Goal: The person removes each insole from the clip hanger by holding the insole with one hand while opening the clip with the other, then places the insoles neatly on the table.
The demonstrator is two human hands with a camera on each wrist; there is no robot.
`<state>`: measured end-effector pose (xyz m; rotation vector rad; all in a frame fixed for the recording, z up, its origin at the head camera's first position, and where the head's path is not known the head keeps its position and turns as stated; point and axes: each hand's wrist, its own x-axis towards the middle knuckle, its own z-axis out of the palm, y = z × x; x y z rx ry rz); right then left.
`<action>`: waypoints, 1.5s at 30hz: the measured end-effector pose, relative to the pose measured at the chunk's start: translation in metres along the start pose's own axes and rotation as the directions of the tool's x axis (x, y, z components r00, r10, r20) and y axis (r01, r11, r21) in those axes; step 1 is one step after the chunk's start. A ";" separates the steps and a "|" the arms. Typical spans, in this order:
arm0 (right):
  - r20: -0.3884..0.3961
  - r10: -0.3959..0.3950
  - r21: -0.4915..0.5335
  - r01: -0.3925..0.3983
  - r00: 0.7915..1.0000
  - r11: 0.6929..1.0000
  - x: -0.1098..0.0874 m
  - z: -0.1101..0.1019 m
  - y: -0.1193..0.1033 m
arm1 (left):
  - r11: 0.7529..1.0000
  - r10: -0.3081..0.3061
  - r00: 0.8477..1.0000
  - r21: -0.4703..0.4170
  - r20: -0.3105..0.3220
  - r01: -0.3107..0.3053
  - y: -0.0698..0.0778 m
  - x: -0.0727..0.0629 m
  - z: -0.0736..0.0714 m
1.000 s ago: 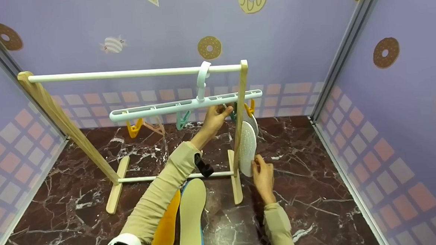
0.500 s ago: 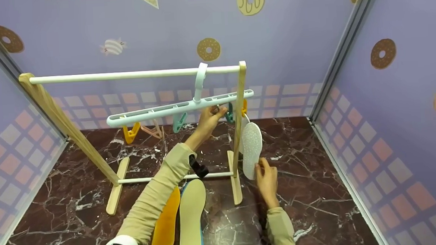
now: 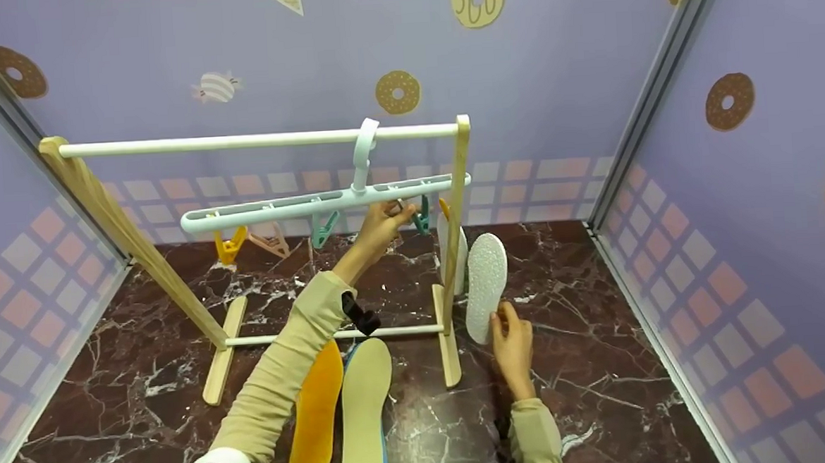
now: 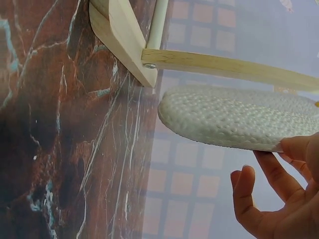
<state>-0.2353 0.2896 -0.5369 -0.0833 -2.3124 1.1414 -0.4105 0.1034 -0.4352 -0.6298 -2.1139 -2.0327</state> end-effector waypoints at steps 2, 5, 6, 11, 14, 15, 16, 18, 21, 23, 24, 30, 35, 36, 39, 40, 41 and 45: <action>-0.002 0.009 -0.010 -0.009 1.000 1.000 -0.001 -0.001 0.000 | 0.998 -0.060 0.998 -0.027 0.010 0.060 0.034 -0.015 -0.006; -0.005 0.019 -0.021 -0.019 1.000 1.000 -0.001 -0.003 0.000 | 0.994 -0.107 0.994 -0.015 0.025 0.107 0.080 -0.036 -0.015; -0.006 0.019 -0.026 -0.019 1.000 0.999 -0.002 -0.004 0.000 | 0.995 -0.100 0.994 -0.007 0.038 0.101 0.084 -0.038 -0.018; -0.015 0.020 -0.037 -0.021 1.000 0.999 -0.003 -0.007 -0.004 | 0.997 -0.045 0.992 -0.055 0.116 0.052 0.089 -0.042 -0.034; -0.019 0.027 -0.043 -0.028 0.999 0.999 -0.004 -0.009 -0.008 | 0.993 -0.053 0.989 -0.093 0.134 0.066 0.099 -0.049 -0.043; -0.017 0.031 -0.043 -0.031 0.999 0.999 -0.005 -0.010 -0.009 | 0.993 -0.058 0.989 -0.096 0.138 0.072 0.102 -0.051 -0.046; -0.014 0.035 -0.046 -0.036 0.999 0.998 -0.005 -0.011 -0.010 | 0.993 -0.058 0.988 -0.098 0.141 0.072 0.103 -0.053 -0.048; -0.004 0.045 -0.048 -0.045 0.999 0.998 -0.007 -0.012 -0.012 | 0.993 -0.054 0.988 -0.098 0.143 0.069 0.103 -0.054 -0.051; 0.013 0.057 -0.051 -0.056 0.998 0.997 -0.009 -0.014 -0.014 | 0.991 -0.033 0.989 -0.127 0.142 0.051 0.102 -0.055 -0.053; 0.017 0.065 -0.048 -0.064 0.998 0.997 -0.010 -0.015 -0.015 | 0.988 -0.020 0.990 -0.150 0.143 0.041 0.101 -0.055 -0.053; 0.017 0.069 -0.045 -0.068 0.997 0.997 -0.011 -0.015 -0.015 | 0.985 -0.012 0.989 -0.168 0.149 0.037 0.101 -0.056 -0.053; 0.037 0.089 -0.044 -0.088 0.995 0.995 -0.019 -0.019 -0.022 | 0.986 0.051 0.991 -0.164 0.123 -0.031 0.100 -0.056 -0.053; 0.084 0.119 0.002 -0.120 0.989 0.993 -0.032 -0.025 -0.032 | 0.993 0.092 0.992 -0.080 0.080 -0.086 0.102 -0.058 -0.053; 0.093 0.123 0.011 -0.124 0.988 0.992 -0.035 -0.027 -0.035 | 0.994 0.096 0.993 -0.067 0.075 -0.091 0.102 -0.059 -0.053; 0.109 0.113 0.022 -0.116 0.988 0.993 -0.043 -0.031 -0.042 | 0.995 0.099 0.994 -0.039 0.054 -0.097 0.102 -0.060 -0.054; 0.109 0.105 0.026 -0.109 0.988 0.994 -0.046 -0.033 -0.044 | 0.994 0.103 0.994 -0.026 0.043 -0.102 0.102 -0.060 -0.054; 0.109 0.101 0.031 -0.105 0.989 0.994 -0.048 -0.034 -0.046 | 0.994 0.109 0.993 -0.019 0.036 -0.109 0.101 -0.059 -0.053; 0.101 0.082 0.064 -0.089 0.992 0.994 -0.055 -0.036 -0.052 | 0.996 0.090 0.996 -0.032 0.027 -0.089 0.090 -0.055 -0.054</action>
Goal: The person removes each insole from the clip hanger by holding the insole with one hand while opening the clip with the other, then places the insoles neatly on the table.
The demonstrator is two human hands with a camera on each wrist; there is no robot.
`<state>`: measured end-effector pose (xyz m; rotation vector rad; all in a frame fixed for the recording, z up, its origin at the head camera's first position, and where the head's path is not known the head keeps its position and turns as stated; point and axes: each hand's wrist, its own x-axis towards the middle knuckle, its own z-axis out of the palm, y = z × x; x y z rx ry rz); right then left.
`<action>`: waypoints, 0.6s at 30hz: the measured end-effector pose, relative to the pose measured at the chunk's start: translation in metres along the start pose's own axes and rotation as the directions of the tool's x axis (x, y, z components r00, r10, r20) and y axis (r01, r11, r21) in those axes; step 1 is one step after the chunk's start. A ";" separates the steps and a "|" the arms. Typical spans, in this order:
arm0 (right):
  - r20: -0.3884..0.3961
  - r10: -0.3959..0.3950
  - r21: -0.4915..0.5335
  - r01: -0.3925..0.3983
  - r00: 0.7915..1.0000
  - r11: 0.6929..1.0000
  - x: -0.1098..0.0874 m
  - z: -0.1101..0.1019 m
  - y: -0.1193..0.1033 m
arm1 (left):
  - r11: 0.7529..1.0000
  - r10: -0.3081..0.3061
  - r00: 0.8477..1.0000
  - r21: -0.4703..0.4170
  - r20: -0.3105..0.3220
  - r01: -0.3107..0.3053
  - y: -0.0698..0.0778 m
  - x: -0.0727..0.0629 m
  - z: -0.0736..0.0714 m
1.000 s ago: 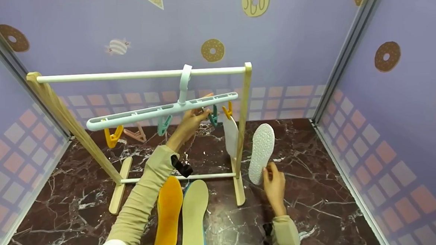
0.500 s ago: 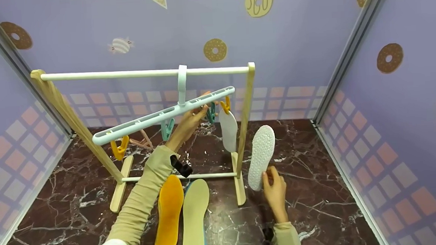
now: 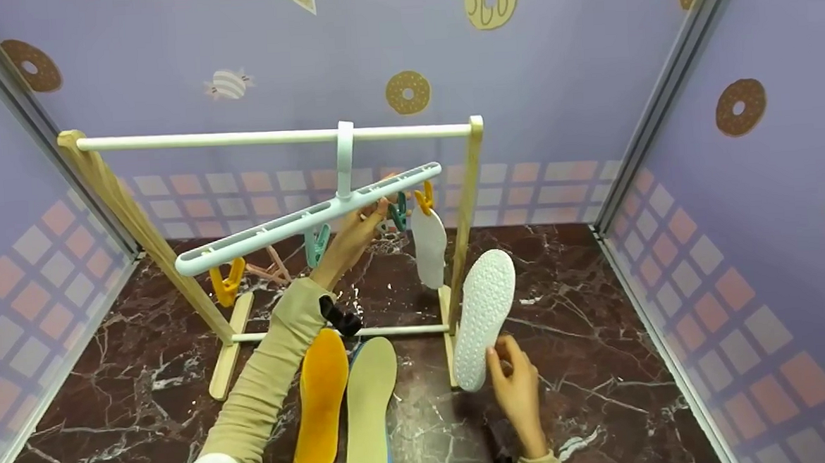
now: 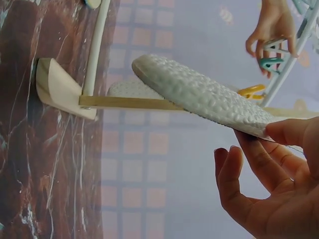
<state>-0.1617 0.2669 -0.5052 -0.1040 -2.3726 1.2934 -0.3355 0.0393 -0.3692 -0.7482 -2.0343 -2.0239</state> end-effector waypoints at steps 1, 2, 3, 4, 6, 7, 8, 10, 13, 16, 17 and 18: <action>0.003 -0.006 0.010 0.006 1.000 1.000 -0.002 0.000 -0.001 | 1.000 -0.006 1.000 -0.010 0.002 0.006 -0.003 0.001 0.000; 0.008 -0.012 0.015 0.012 1.000 1.000 -0.003 -0.001 -0.002 | 1.000 -0.020 1.000 -0.023 0.005 0.021 -0.006 0.001 -0.001; 0.013 -0.020 0.018 0.020 1.000 1.000 -0.004 -0.001 -0.003 | 0.999 -0.036 0.999 -0.032 0.009 0.036 -0.009 0.002 -0.001; 0.017 -0.024 0.019 0.023 1.000 1.000 -0.006 -0.001 -0.004 | 0.998 -0.047 0.999 -0.038 0.015 0.047 -0.011 0.003 -0.002; 0.024 -0.025 0.011 0.025 0.999 1.000 -0.007 -0.001 -0.007 | 0.998 -0.051 0.998 -0.026 0.023 0.051 -0.011 0.002 -0.002; 0.027 -0.024 0.009 0.024 0.999 1.000 -0.008 -0.001 -0.008 | 0.999 -0.046 0.998 -0.026 0.030 0.047 -0.010 0.001 -0.003; 0.028 -0.023 0.000 0.023 0.999 1.000 -0.008 -0.001 -0.009 | 0.999 -0.042 0.998 -0.024 0.037 0.043 -0.010 0.001 -0.003; 0.028 -0.020 -0.009 0.020 0.999 1.000 -0.009 0.000 -0.011 | 0.999 -0.025 0.999 -0.025 0.045 0.026 -0.008 0.000 -0.004; 0.031 -0.037 -0.011 0.037 0.999 0.999 -0.011 0.001 -0.014 | 0.997 0.006 0.999 -0.073 0.040 -0.003 -0.007 -0.002 -0.005; 0.033 -0.065 0.000 0.065 0.997 0.998 -0.014 0.001 -0.017 | 0.992 0.020 1.000 -0.125 0.017 -0.017 -0.008 -0.004 -0.005; 0.035 -0.071 0.006 0.071 0.997 0.997 -0.015 0.001 -0.018 | 0.989 0.018 1.000 -0.149 0.011 -0.016 -0.009 -0.005 -0.004; 0.036 -0.078 0.014 0.077 0.996 0.997 -0.016 0.002 -0.018 | 0.985 0.016 1.000 -0.170 0.006 -0.015 -0.009 -0.006 -0.004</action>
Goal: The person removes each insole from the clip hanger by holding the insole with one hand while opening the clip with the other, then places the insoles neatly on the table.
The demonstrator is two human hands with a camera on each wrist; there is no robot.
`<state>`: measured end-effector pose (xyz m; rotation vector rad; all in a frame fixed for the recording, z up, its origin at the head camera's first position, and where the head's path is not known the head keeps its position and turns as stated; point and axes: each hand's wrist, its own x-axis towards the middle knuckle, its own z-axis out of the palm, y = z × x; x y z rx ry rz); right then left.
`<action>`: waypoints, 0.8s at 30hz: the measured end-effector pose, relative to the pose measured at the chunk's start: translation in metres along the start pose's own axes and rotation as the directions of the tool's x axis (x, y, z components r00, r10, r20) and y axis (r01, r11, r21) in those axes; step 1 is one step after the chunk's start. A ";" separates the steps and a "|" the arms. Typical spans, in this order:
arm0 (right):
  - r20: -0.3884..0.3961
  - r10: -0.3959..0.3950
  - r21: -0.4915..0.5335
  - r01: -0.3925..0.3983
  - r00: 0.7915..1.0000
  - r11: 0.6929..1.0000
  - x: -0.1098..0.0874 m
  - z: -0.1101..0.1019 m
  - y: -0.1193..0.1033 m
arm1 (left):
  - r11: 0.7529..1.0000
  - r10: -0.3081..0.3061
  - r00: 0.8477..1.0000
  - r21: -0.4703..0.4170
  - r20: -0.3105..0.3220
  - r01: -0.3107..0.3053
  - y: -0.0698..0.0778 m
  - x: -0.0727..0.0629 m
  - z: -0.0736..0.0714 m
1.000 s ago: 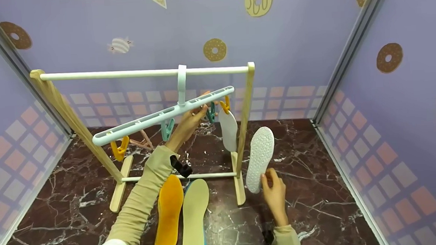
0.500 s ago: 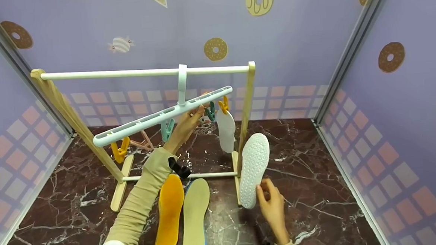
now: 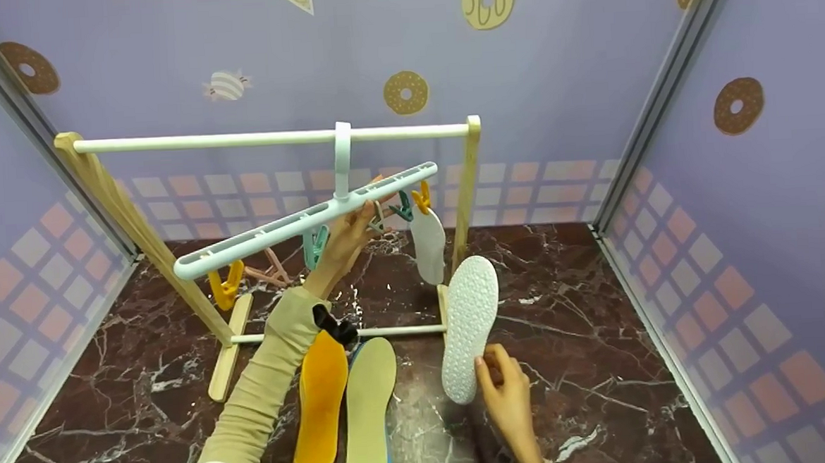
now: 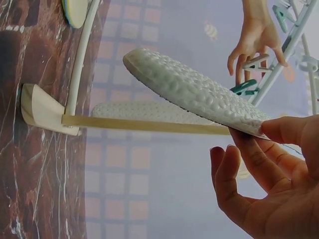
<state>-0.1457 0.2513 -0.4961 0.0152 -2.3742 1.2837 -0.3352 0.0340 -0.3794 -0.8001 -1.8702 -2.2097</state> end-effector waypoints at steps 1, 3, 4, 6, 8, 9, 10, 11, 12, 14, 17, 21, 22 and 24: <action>0.005 -0.008 0.004 0.008 1.000 1.000 -0.001 0.001 -0.001 | 1.000 -0.004 1.000 -0.020 -0.006 0.004 -0.001 -0.001 0.000; 0.017 -0.018 0.014 0.018 1.000 1.000 -0.003 0.002 -0.004 | 0.999 -0.004 1.000 -0.043 -0.017 0.003 0.000 -0.003 0.000; 0.026 -0.029 0.018 0.028 0.999 0.999 -0.004 0.002 -0.005 | 0.999 -0.011 1.000 -0.052 -0.017 0.010 0.000 -0.004 0.000; 0.039 -0.047 0.027 0.046 0.998 0.999 -0.007 0.003 -0.012 | 0.997 -0.026 1.000 -0.067 -0.016 0.025 0.005 -0.006 0.001; 0.053 -0.053 0.036 0.051 0.997 0.998 -0.009 0.005 -0.014 | 0.997 -0.059 0.998 -0.060 -0.012 0.058 0.015 -0.011 0.003; 0.058 -0.053 0.043 0.051 0.997 0.998 -0.010 0.006 -0.014 | 0.995 -0.078 0.997 -0.057 -0.006 0.078 0.020 -0.013 0.004; 0.064 -0.057 0.050 0.054 0.996 0.997 -0.011 0.007 -0.014 | 0.993 -0.099 0.995 -0.056 0.003 0.099 0.025 -0.016 0.005; 0.069 -0.050 0.052 0.046 0.996 0.998 -0.012 0.008 -0.015 | 0.992 -0.113 0.994 -0.053 0.011 0.113 0.030 -0.018 0.005; 0.077 -0.041 0.051 0.037 0.996 0.998 -0.012 0.010 -0.010 | 0.991 -0.128 0.992 -0.044 0.021 0.129 0.034 -0.020 0.006; 0.097 -0.035 0.050 0.031 0.995 0.998 -0.015 0.012 -0.013 | 0.990 -0.135 0.990 -0.029 0.033 0.136 0.035 -0.022 0.005; 0.115 -0.051 0.050 0.045 0.992 0.998 -0.018 0.013 -0.025 | 0.991 -0.124 0.991 -0.043 0.043 0.126 0.036 -0.023 0.004; 0.120 -0.103 0.052 0.098 0.987 0.994 -0.024 0.014 -0.043 | 0.992 -0.103 0.994 -0.071 0.030 0.105 0.037 -0.024 0.001; 0.122 -0.117 0.050 0.112 0.986 0.992 -0.025 0.014 -0.046 | 0.992 -0.104 0.994 -0.072 0.027 0.105 0.037 -0.024 0.001; 0.129 -0.123 0.051 0.117 0.984 0.992 -0.027 0.016 -0.049 | 0.991 -0.106 0.994 -0.074 0.018 0.107 0.038 -0.023 0.000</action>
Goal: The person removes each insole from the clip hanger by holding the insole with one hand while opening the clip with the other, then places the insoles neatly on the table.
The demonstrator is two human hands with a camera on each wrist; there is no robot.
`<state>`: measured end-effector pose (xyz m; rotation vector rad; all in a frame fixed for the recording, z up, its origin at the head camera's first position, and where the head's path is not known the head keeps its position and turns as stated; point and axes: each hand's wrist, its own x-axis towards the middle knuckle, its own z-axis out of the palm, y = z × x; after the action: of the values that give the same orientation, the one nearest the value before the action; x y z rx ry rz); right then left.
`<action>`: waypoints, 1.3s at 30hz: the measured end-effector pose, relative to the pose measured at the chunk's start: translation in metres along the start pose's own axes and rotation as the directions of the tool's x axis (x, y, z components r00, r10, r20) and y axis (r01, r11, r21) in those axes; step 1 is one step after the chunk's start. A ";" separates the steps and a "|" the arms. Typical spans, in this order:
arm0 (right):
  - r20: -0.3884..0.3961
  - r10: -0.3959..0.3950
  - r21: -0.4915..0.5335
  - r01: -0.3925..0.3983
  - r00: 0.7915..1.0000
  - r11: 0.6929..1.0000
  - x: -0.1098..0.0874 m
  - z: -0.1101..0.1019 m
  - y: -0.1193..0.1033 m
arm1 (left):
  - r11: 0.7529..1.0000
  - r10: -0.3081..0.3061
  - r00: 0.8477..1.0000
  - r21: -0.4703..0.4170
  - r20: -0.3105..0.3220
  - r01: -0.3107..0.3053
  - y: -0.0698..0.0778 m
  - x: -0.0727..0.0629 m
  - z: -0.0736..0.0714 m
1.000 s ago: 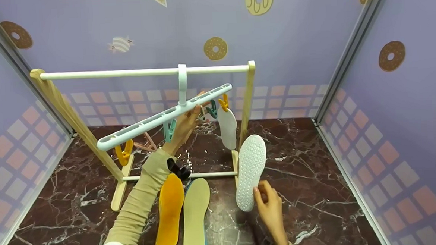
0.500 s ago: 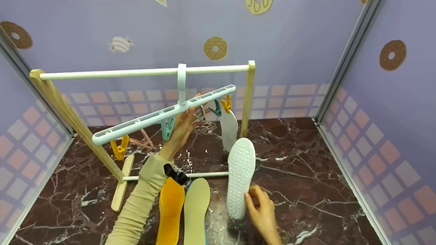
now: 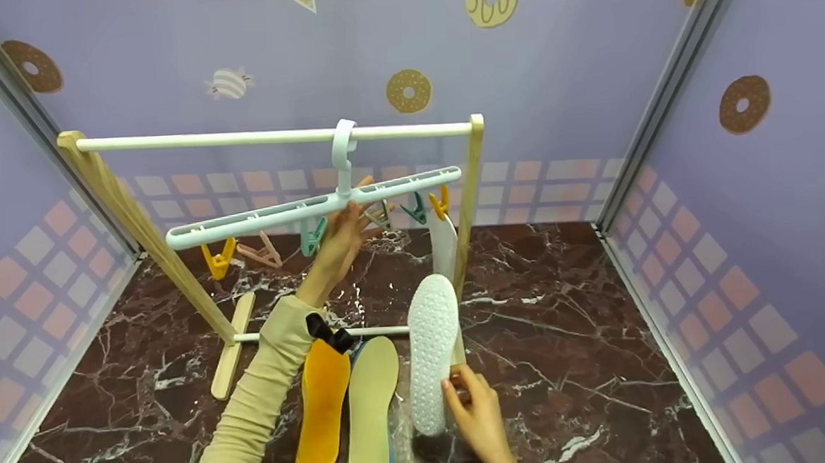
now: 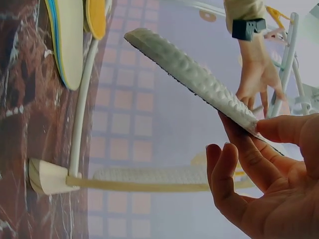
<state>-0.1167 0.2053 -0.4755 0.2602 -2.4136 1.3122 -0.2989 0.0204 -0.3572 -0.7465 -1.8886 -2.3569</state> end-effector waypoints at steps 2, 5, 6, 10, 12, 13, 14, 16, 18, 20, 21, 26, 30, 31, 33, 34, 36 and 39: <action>0.009 -0.002 0.006 0.002 1.000 1.000 -0.002 0.002 -0.002 | 1.000 -0.001 1.000 0.008 -0.004 0.001 0.001 0.000 0.000; 0.026 0.012 0.022 -0.013 1.000 1.000 -0.003 0.004 -0.002 | 1.000 0.005 1.000 0.011 -0.007 -0.004 0.003 -0.001 0.000; 0.031 0.018 0.027 -0.019 0.999 0.999 -0.004 0.004 -0.003 | 1.000 0.006 1.000 0.006 -0.008 -0.006 0.003 -0.001 0.000; 0.050 0.030 0.035 -0.032 0.998 0.999 -0.005 0.006 -0.003 | 1.000 0.012 1.000 -0.011 -0.012 -0.012 0.003 -0.001 0.000; 0.059 0.019 0.037 -0.021 0.998 0.999 -0.005 0.007 -0.003 | 1.000 0.015 1.000 -0.017 -0.011 -0.015 0.002 0.000 0.000; 0.066 0.013 0.044 -0.015 0.998 0.999 -0.005 0.008 -0.003 | 1.000 0.016 1.000 -0.019 -0.011 -0.016 0.001 0.000 0.000; 0.071 0.005 0.051 -0.009 0.997 0.999 -0.005 0.008 -0.003 | 1.000 0.015 1.000 -0.022 -0.010 -0.015 -0.001 0.001 -0.001; 0.087 -0.012 0.077 0.005 0.996 0.997 -0.006 0.010 -0.003 | 0.999 0.014 1.000 -0.030 -0.006 -0.014 -0.007 0.004 -0.002; 0.103 -0.033 0.109 0.022 0.994 0.994 -0.006 0.011 -0.003 | 0.999 0.014 1.000 -0.048 -0.002 -0.014 -0.012 0.006 -0.004; 0.115 -0.051 0.135 0.035 0.992 0.990 -0.007 0.013 -0.003 | 0.998 0.017 1.000 -0.065 0.004 -0.017 -0.016 0.008 -0.005; 0.119 -0.058 0.145 0.041 0.991 0.989 -0.007 0.014 -0.003 | 0.997 0.018 1.000 -0.074 0.006 -0.018 -0.018 0.008 -0.006; 0.116 -0.082 0.147 0.064 0.990 0.987 -0.008 0.019 -0.004 | 0.996 0.020 1.000 -0.085 -0.020 -0.021 -0.021 0.008 -0.005; 0.131 -0.090 0.143 0.071 0.987 0.987 -0.009 0.024 -0.006 | 0.996 0.018 0.999 -0.084 -0.043 -0.021 -0.021 0.008 -0.005; 0.138 -0.088 0.141 0.068 0.987 0.988 -0.009 0.025 -0.006 | 0.996 0.014 0.999 -0.086 -0.045 -0.018 -0.021 0.008 -0.004; 0.155 -0.081 0.143 0.059 0.984 0.988 -0.010 0.029 -0.005 | 0.996 0.005 0.999 -0.085 -0.051 -0.009 -0.021 0.008 -0.004; 0.167 -0.072 0.137 0.050 0.983 0.989 -0.011 0.030 -0.003 | 0.996 0.001 0.999 -0.087 -0.053 -0.005 -0.021 0.008 -0.004; 0.183 -0.050 0.123 0.028 0.982 0.992 -0.013 0.035 0.003 | 0.995 -0.007 0.999 -0.096 -0.053 0.002 -0.021 0.007 -0.004; 0.203 -0.014 0.095 -0.006 0.979 0.995 -0.014 0.041 0.016 | 0.995 -0.012 0.998 -0.100 -0.055 0.007 -0.020 0.006 -0.005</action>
<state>-0.1187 0.1795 -0.5139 0.4461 -2.5170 1.4658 -0.3125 0.0231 -0.3738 -0.6723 -1.7689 -2.4658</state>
